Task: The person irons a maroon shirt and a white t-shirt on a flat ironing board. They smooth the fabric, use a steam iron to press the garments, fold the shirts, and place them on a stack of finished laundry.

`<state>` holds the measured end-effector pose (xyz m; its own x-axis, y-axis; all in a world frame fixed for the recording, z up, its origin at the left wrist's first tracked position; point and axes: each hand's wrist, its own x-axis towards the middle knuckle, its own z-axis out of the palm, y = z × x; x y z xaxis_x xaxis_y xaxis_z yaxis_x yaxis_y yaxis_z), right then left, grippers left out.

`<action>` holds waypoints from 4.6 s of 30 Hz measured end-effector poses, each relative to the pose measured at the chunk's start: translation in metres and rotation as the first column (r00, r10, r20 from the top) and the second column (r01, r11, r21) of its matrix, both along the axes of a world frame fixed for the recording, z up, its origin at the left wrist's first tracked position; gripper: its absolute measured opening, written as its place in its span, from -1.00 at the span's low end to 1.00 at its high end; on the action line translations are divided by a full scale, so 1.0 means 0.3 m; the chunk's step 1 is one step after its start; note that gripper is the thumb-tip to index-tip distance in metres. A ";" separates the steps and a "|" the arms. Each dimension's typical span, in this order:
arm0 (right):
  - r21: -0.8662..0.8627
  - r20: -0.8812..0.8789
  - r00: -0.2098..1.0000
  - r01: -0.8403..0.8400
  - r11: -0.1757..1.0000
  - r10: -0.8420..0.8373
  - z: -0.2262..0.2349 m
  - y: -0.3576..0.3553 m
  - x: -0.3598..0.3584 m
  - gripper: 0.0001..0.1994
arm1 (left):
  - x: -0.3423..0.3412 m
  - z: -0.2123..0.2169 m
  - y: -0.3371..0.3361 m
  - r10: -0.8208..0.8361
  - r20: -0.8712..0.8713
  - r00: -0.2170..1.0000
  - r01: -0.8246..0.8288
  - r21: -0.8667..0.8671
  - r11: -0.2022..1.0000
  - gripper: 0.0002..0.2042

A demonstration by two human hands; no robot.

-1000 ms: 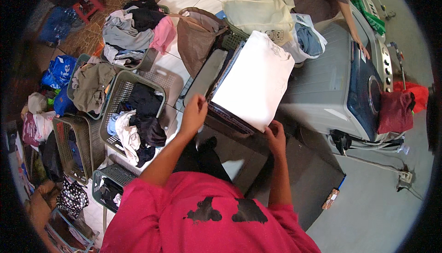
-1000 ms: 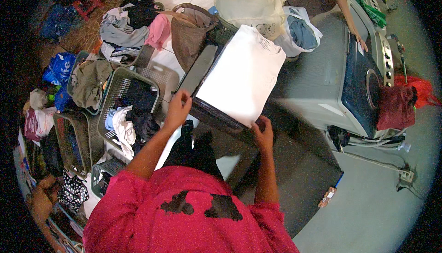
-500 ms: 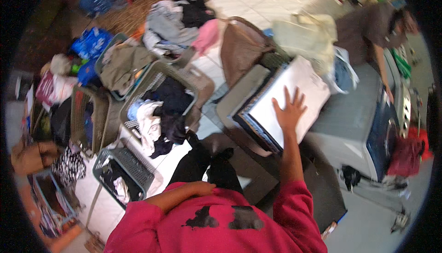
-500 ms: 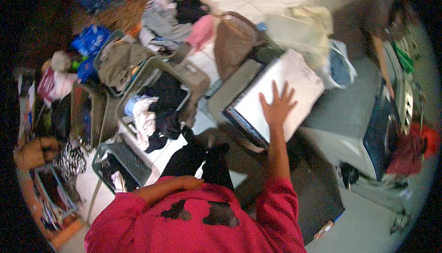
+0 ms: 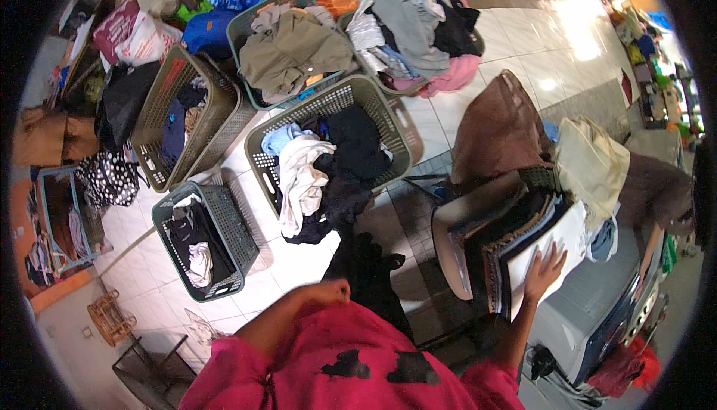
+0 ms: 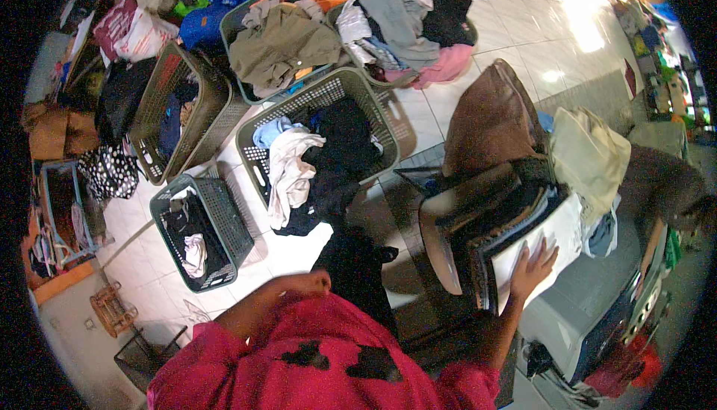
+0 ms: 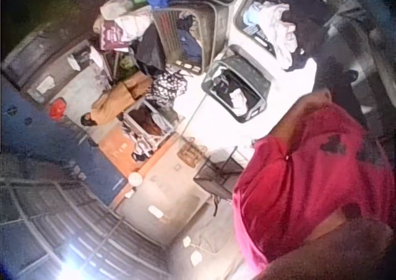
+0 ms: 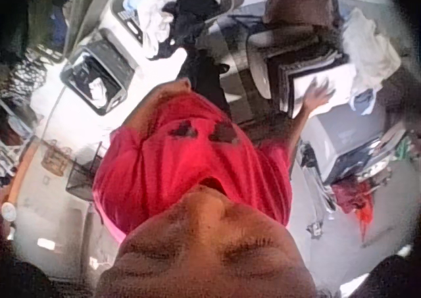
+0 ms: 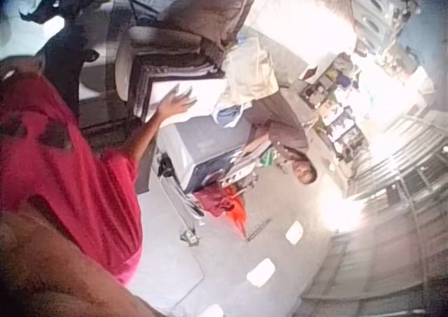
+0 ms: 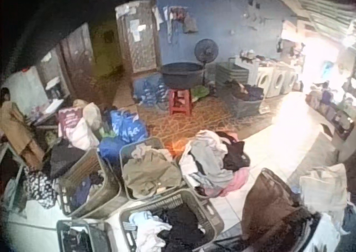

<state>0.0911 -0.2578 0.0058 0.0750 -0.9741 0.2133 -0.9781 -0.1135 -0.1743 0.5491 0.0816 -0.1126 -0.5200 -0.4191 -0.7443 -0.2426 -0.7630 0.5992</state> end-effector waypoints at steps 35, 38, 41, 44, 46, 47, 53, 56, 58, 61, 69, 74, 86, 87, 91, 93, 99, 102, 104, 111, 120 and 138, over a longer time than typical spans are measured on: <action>0.876 0.477 0.544 -0.237 0.420 -0.690 0.140 0.922 0.585 -0.43 | 0.324 -0.594 0.207 0.673 0.740 -0.017 -0.924 -0.268 0.272 -0.18; 0.945 0.324 0.514 -0.214 0.247 -0.794 0.142 1.024 0.555 -0.43 | 0.336 -0.735 0.180 0.539 0.831 -0.140 -0.990 -0.114 -0.081 -0.01; 0.974 0.217 0.718 -0.208 0.094 -0.661 0.112 1.053 0.594 -0.47 | 0.305 -0.820 0.194 0.716 0.695 -0.068 -0.996 -0.011 -0.084 -0.21; 0.990 0.140 0.888 -0.119 0.075 -0.437 -0.020 1.129 0.577 -0.60 | 0.243 -0.686 0.078 0.912 0.408 -0.043 -0.987 0.125 -0.103 -0.49; 0.959 0.222 0.926 -0.151 0.240 -0.305 -0.090 1.151 0.578 -0.59 | 0.218 -0.557 0.056 0.942 0.311 0.125 -0.989 -0.037 0.143 -0.55; 0.949 0.260 0.899 -0.171 0.264 -0.352 -0.082 1.140 0.615 -0.50 | 0.210 -0.464 0.056 0.923 0.320 0.215 -0.942 -0.183 0.282 -0.55; 0.682 0.454 0.882 -0.436 0.587 0.127 0.020 1.050 0.910 -0.18 | 0.180 0.100 0.124 0.698 0.269 0.664 -0.612 -0.340 0.714 -0.53; 0.854 0.369 0.929 -0.330 0.403 -0.021 0.040 1.042 1.013 -0.20 | 0.125 0.221 0.193 0.635 0.050 0.771 -0.572 -0.385 0.724 -0.57; 0.846 0.431 0.902 -0.400 0.352 -0.012 -0.073 1.118 0.925 -0.35 | 0.111 0.288 0.206 0.588 -0.059 0.807 -0.549 -0.444 0.708 -0.60; 0.871 0.419 0.898 -0.356 0.340 -0.132 0.041 1.049 1.006 -0.44 | 0.142 0.311 0.185 0.598 -0.133 0.791 -0.597 -0.388 0.702 -0.65; 0.581 0.802 0.406 -0.365 0.727 -0.437 0.272 0.900 0.950 -0.53 | 0.544 0.436 0.011 0.880 0.026 0.475 -0.825 -0.336 0.455 -0.71; 0.526 0.849 0.275 -0.375 0.763 -0.451 0.498 0.901 0.861 -0.59 | 0.583 0.462 -0.090 0.288 0.881 0.374 0.359 -0.424 0.831 -0.48; 0.292 0.317 0.858 0.318 0.902 -0.405 1.168 1.453 0.353 -0.67 | -0.355 0.497 -0.508 -0.543 0.744 0.388 0.832 -0.536 -0.140 -0.50; 0.298 0.287 0.803 0.444 0.845 -0.523 1.243 1.531 0.304 -0.69 | -0.387 0.506 -0.529 -0.594 0.747 0.300 0.853 -0.489 -0.184 -0.50; 0.263 0.045 0.512 0.822 0.505 -0.858 1.483 1.828 0.087 -0.76 | -0.554 0.656 -0.503 -0.929 0.315 0.192 0.829 -0.559 -0.018 -0.49; 0.030 0.020 0.500 0.865 0.500 -0.866 1.513 1.915 -0.118 -0.74 | -0.685 0.767 -0.424 -0.990 0.003 0.143 0.810 -0.574 0.115 -0.52; -0.503 -0.001 0.587 0.699 0.508 -0.809 1.307 2.039 -0.387 -0.55 | -1.113 0.796 0.033 -0.748 -0.467 0.472 0.817 -0.088 0.570 -0.47; -0.369 0.207 0.726 0.679 0.635 -0.656 1.078 1.992 -0.269 -0.53 | -1.162 0.619 0.066 -0.694 -0.331 0.639 0.740 0.018 0.672 -0.52; -0.063 0.410 0.586 0.783 0.619 -0.699 0.862 2.093 -0.144 -0.58 | -1.197 0.466 0.120 -0.696 -0.230 0.681 0.721 0.038 0.692 -0.54; 0.540 0.415 -0.034 0.813 0.216 -0.909 0.284 2.363 0.347 -0.60 | -1.182 0.367 0.185 -0.717 -0.047 0.696 0.699 -0.186 0.691 -0.56; -0.103 0.454 -0.359 0.888 -0.449 -0.815 0.168 2.580 0.208 -0.71 | -1.207 0.575 0.556 -0.872 0.452 0.188 0.127 -0.891 -0.435 -0.60; 0.089 0.853 0.146 0.906 0.415 -0.501 0.603 2.163 0.125 -0.76 | -1.400 0.730 0.351 -0.976 -0.001 0.220 0.549 -0.827 0.124 -0.64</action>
<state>0.1287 0.3911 0.1867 -0.9561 -0.2797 0.0874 -0.1763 0.3106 -0.9340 0.1291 0.1868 0.1064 -0.9445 0.3205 -0.0715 0.0116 0.2501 0.9681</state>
